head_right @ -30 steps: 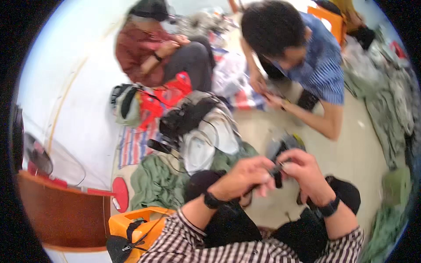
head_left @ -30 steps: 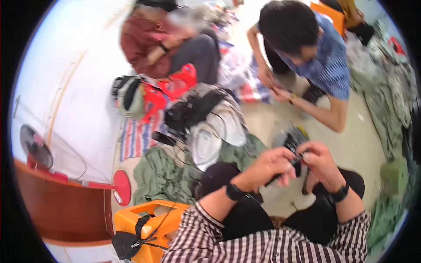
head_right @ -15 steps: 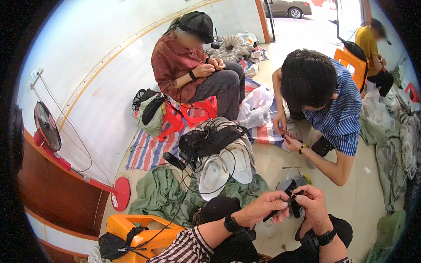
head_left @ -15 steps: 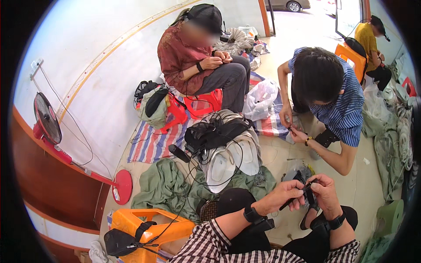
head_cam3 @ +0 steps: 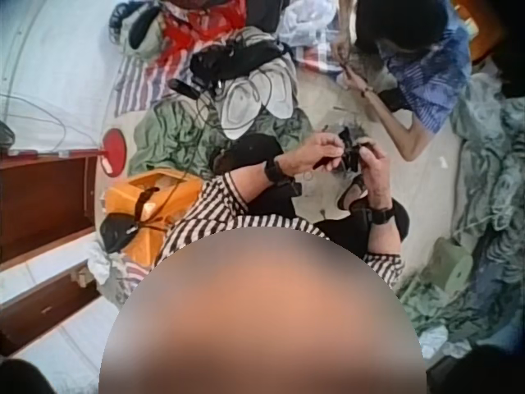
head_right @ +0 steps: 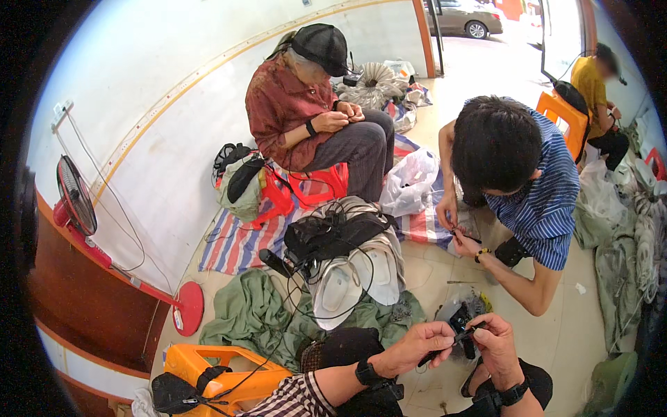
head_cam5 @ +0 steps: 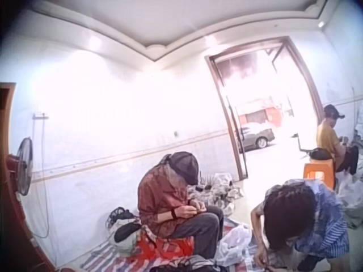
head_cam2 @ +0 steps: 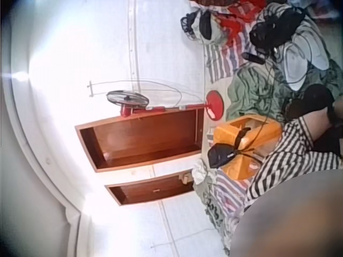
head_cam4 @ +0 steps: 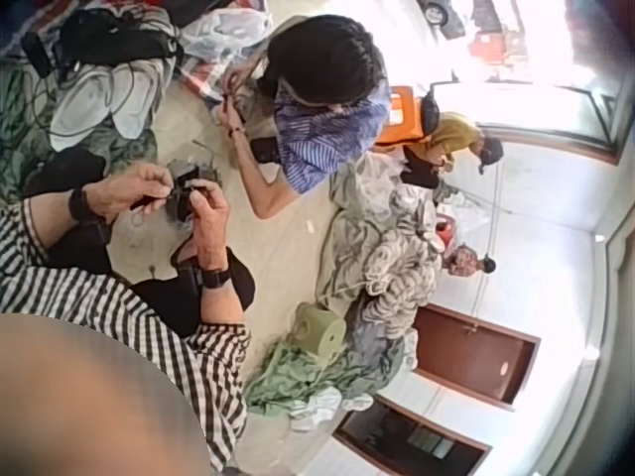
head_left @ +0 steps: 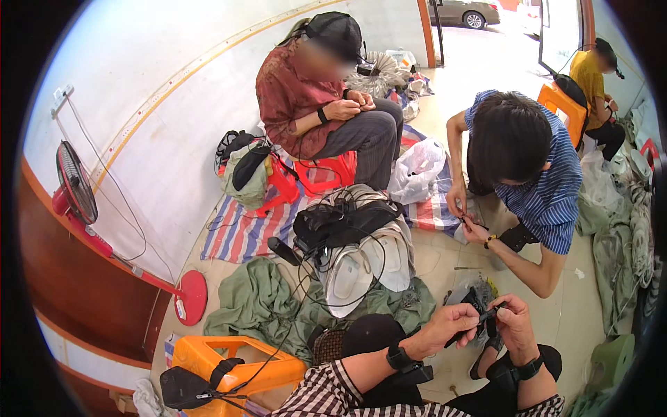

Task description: Assembling small black strap components by hand, inserting pins and buckles.

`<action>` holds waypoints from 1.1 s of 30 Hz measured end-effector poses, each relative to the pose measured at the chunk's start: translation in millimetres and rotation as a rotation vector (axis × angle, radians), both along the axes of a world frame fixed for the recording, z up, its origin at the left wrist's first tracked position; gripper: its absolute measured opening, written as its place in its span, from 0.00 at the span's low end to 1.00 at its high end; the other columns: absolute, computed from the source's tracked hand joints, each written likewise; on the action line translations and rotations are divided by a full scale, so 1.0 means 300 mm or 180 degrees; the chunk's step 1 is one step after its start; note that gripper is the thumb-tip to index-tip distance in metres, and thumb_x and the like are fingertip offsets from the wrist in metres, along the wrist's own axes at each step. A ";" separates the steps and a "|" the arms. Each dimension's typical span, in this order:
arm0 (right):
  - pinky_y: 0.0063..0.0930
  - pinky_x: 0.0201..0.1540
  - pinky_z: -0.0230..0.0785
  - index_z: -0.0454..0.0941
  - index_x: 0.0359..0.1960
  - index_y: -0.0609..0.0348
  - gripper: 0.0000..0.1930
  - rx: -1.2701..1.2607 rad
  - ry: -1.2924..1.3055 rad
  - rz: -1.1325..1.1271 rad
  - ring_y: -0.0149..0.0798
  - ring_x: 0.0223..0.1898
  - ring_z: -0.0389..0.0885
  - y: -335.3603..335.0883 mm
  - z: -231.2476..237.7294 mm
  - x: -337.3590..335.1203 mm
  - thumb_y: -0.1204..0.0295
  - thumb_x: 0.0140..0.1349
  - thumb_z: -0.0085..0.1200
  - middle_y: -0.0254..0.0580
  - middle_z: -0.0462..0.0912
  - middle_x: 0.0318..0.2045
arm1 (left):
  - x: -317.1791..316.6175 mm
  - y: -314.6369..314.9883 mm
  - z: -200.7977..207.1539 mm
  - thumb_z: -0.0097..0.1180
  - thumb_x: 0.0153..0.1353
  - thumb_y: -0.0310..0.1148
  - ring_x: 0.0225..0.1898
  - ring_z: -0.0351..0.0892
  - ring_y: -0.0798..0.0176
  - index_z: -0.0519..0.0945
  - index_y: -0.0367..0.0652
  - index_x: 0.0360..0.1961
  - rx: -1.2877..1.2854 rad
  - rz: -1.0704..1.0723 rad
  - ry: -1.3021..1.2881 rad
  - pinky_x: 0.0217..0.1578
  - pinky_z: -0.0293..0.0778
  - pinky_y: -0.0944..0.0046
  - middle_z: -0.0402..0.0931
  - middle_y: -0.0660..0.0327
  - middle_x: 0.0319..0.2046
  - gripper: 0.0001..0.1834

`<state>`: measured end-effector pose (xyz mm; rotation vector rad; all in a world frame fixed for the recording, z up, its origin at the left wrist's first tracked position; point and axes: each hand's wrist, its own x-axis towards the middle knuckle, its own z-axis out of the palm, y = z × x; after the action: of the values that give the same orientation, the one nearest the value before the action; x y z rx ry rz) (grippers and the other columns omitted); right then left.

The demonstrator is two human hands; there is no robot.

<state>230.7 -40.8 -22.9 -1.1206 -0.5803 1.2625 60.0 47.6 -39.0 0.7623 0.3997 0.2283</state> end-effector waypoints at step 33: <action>0.18 0.40 0.66 0.74 0.41 0.59 0.11 0.0146 0.0939 0.0491 0.24 0.35 0.73 -0.001 0.007 -0.001 0.71 0.56 0.55 0.32 0.77 0.35 | -0.013 0.003 0.078 0.51 0.60 0.27 0.19 0.71 0.72 0.72 0.36 0.35 0.0858 0.0416 0.0169 0.21 0.67 0.75 0.75 0.60 0.22 0.06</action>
<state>230.3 -41.0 -20.8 -0.8430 -0.4764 1.5083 55.9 48.6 -15.7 1.0096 0.4754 0.3906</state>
